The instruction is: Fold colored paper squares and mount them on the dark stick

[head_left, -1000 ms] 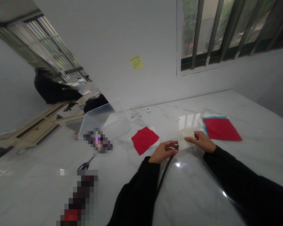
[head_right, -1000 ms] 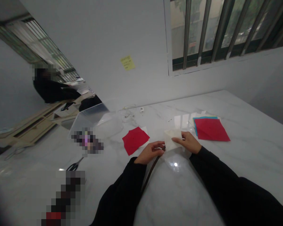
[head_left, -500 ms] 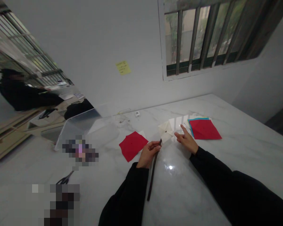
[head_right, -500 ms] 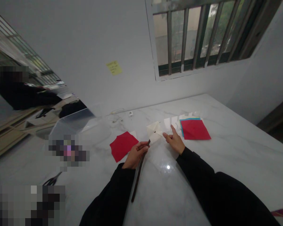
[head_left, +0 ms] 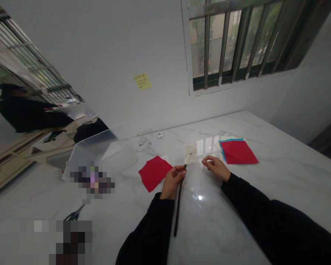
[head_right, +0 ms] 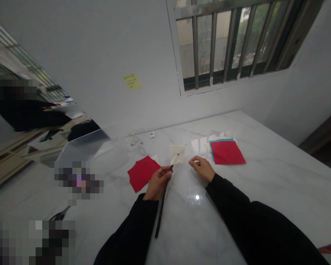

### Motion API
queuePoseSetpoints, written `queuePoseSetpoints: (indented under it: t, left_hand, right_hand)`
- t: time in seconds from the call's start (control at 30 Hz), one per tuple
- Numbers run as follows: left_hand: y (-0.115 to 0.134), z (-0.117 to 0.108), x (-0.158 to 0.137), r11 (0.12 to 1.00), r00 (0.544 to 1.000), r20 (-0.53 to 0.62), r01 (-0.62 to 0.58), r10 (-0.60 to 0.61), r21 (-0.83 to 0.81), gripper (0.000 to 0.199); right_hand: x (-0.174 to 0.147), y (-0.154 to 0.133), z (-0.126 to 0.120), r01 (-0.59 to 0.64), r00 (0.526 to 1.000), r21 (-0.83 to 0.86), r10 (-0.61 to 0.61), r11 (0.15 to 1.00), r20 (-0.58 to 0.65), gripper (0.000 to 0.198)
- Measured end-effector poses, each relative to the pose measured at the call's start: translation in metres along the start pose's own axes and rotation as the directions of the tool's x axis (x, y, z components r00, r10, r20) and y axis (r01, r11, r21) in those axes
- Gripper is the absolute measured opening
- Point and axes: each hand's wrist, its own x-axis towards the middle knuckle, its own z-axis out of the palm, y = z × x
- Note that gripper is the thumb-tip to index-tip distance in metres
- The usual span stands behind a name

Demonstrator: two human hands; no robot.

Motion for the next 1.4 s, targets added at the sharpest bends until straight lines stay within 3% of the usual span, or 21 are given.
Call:
queuePoseSetpoints:
  t: [0.13, 0.23, 0.3, 0.33, 0.4, 0.43, 0.47, 0.57, 0.67, 0.83, 0.93, 1.1, 1.23, 1.4]
  left_hand:
    - [-0.003, 0.000, -0.001, 0.999, 0.999, 0.035, 0.008, -0.009, 0.033, 0.042]
    - [-0.005, 0.000, -0.002, 0.999, 0.999, 0.041, 0.002, -0.004, 0.037, 0.043]
    - [-0.008, 0.000, -0.003, 0.999, 0.999, 0.048, -0.010, 0.008, 0.038, 0.042]
    - [-0.009, -0.001, -0.003, 0.999, 0.999, 0.047, -0.015, 0.013, 0.040, 0.041]
    - [-0.012, -0.002, -0.003, 0.999, 0.999, 0.046, -0.021, 0.019, 0.045, 0.040]
    - [-0.013, -0.002, -0.003, 0.999, 0.999, 0.045, -0.024, 0.022, 0.043, 0.039]
    - [-0.014, -0.003, -0.003, 0.999, 0.999, 0.046, -0.027, 0.025, 0.038, 0.039]
    - [-0.015, -0.003, -0.002, 0.999, 0.998, 0.061, -0.036, 0.035, 0.009, 0.038]
    - [-0.014, -0.002, -0.002, 0.999, 0.997, 0.071, -0.029, 0.030, -0.014, 0.036]
    - [-0.012, 0.001, -0.003, 0.998, 0.996, 0.083, -0.012, 0.016, -0.056, 0.036]
    - [-0.012, 0.001, -0.003, 0.998, 0.996, 0.090, -0.007, 0.012, -0.059, 0.035]
    - [-0.010, 0.002, -0.004, 1.000, 0.995, 0.102, -0.013, 0.015, -0.024, 0.035]
    - [-0.006, 0.004, -0.006, 1.000, 0.993, 0.114, 0.008, -0.009, 0.009, 0.036]
    - [-0.005, 0.005, -0.008, 0.999, 0.989, 0.147, -0.011, 0.006, 0.037, 0.034]
  right_hand:
    - [0.000, 0.001, -0.002, -0.060, 0.990, 0.110, 0.073, 0.992, -0.122, 0.068]
    - [-0.006, -0.005, 0.002, -0.149, 0.981, 0.222, 0.172, 0.963, -0.090, 0.082]
    - [-0.012, -0.010, 0.005, -0.200, 0.979, 0.241, 0.183, 0.950, 0.089, 0.068]
    - [-0.015, -0.012, 0.006, -0.218, 0.954, 0.209, 0.163, 0.953, 0.250, 0.061]
    - [-0.019, -0.016, 0.008, -0.203, 0.831, 0.116, 0.108, 0.972, 0.546, 0.059]
    - [-0.021, -0.017, 0.010, -0.178, 0.795, 0.093, 0.088, 0.980, 0.600, 0.062]
    - [-0.022, -0.019, 0.011, -0.156, 0.794, 0.086, 0.073, 0.984, 0.604, 0.063]
    - [-0.022, -0.021, 0.014, -0.153, 0.894, 0.129, 0.082, 0.980, 0.441, 0.059]
    - [-0.018, -0.017, 0.013, -0.181, 0.965, 0.225, 0.129, 0.958, 0.227, 0.051]
    - [-0.015, -0.007, 0.012, -0.201, 0.973, 0.408, 0.229, 0.890, -0.018, 0.043]
    - [-0.018, -0.005, 0.015, -0.142, 0.970, 0.423, 0.210, 0.895, -0.119, 0.051]
    - [-0.020, -0.004, 0.013, -0.027, 0.985, 0.195, 0.059, 0.980, -0.162, 0.051]
    - [-0.019, -0.001, 0.003, 0.052, 0.972, -0.022, -0.055, 0.998, -0.230, 0.058]
    - [-0.016, 0.004, -0.001, 0.047, 0.990, -0.189, -0.071, 0.981, -0.123, 0.056]
